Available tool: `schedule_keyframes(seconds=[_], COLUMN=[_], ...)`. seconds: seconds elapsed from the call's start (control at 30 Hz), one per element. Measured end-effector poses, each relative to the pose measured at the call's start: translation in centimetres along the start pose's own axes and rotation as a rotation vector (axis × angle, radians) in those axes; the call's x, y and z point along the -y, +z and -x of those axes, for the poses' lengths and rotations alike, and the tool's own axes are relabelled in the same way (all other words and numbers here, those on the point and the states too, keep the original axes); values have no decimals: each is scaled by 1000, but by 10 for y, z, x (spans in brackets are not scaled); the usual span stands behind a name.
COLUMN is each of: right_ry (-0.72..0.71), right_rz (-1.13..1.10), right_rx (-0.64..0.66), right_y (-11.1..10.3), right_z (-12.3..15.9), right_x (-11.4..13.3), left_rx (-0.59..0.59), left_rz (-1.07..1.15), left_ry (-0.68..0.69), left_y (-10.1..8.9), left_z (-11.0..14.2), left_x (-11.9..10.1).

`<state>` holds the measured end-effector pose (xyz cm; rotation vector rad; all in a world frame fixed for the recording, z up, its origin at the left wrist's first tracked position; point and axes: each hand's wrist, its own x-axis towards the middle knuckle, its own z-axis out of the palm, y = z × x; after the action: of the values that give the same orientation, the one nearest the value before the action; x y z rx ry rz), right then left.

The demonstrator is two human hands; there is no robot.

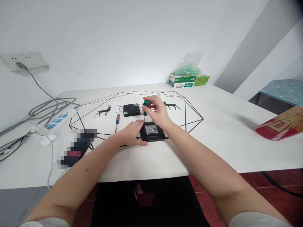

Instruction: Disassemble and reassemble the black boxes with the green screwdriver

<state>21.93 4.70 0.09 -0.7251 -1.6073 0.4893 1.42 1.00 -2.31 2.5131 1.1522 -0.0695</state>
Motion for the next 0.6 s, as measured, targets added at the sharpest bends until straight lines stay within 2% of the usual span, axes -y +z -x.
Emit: schedule_keyframes(seconds=[0.23, 0.4, 0.6], right_ry=[63, 21, 37], right_rz=[-124, -49, -64], right_rx=[31, 5, -64], right_y=[1, 3, 3], right_z=[1, 1, 0], right_x=[-4, -1, -5], left_rx=[-10, -4, -15], left_rz=[11, 6, 7], left_ry=[10, 10, 14], left_y=[1, 1, 1], left_z=[0, 0, 0], left_x=[3, 3, 2])
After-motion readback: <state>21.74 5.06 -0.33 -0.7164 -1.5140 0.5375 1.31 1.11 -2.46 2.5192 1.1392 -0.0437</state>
